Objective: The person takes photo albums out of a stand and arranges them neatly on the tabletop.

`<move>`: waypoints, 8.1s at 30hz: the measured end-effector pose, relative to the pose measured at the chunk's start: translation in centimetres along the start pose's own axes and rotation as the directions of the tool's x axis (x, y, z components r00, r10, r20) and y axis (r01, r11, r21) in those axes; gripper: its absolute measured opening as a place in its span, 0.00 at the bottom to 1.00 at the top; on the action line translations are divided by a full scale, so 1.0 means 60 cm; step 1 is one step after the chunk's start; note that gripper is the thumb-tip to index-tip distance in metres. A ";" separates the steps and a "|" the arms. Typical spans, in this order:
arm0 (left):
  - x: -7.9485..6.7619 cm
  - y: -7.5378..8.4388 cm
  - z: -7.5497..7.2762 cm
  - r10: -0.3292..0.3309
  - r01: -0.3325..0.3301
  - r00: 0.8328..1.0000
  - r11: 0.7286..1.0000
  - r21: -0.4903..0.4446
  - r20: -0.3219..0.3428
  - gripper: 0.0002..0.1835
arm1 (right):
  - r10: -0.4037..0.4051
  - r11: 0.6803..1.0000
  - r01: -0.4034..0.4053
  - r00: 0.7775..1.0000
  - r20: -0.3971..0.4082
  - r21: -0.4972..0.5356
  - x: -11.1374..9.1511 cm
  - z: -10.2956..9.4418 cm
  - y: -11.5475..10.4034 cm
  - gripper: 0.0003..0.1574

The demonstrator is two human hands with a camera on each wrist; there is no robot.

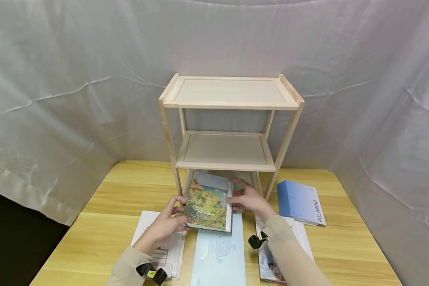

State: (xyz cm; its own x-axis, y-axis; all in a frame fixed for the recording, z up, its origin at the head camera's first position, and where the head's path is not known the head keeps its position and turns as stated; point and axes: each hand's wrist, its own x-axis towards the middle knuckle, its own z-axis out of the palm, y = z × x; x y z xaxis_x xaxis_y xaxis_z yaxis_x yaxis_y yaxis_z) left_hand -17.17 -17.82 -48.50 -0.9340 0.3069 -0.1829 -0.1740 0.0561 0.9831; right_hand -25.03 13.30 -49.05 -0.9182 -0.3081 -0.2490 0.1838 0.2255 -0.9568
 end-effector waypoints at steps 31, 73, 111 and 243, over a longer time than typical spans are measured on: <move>-0.057 -0.016 -0.031 -0.030 0.030 0.999 0.999 0.028 -0.019 0.34 | -0.120 0.992 0.118 0.992 -0.043 -0.044 -0.047 0.067 0.006 0.54; -0.125 -0.023 -0.094 -0.033 0.030 0.999 0.993 0.112 0.020 0.31 | -0.202 0.979 0.202 0.979 -0.023 -0.015 -0.091 0.159 0.003 0.51; -0.211 -0.037 -0.221 -0.034 0.032 0.993 0.999 0.022 0.110 0.26 | -0.239 0.969 0.240 0.971 0.015 -0.051 -0.083 0.295 -0.034 0.53; 0.008 -0.055 -0.347 -0.128 0.114 0.929 0.992 -0.060 -0.347 0.26 | 0.056 0.985 -0.033 0.990 -0.129 0.171 0.139 0.422 -0.074 0.23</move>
State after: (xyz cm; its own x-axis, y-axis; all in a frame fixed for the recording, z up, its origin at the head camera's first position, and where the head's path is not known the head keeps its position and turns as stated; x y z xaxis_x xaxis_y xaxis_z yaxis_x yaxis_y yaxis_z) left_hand -23.54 -37.61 -51.83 -0.9538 -0.0514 -0.2961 -0.2980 0.0332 0.9540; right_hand -24.62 -13.66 -50.65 -0.9440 -0.1736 -0.2806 0.2717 0.0738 -0.9596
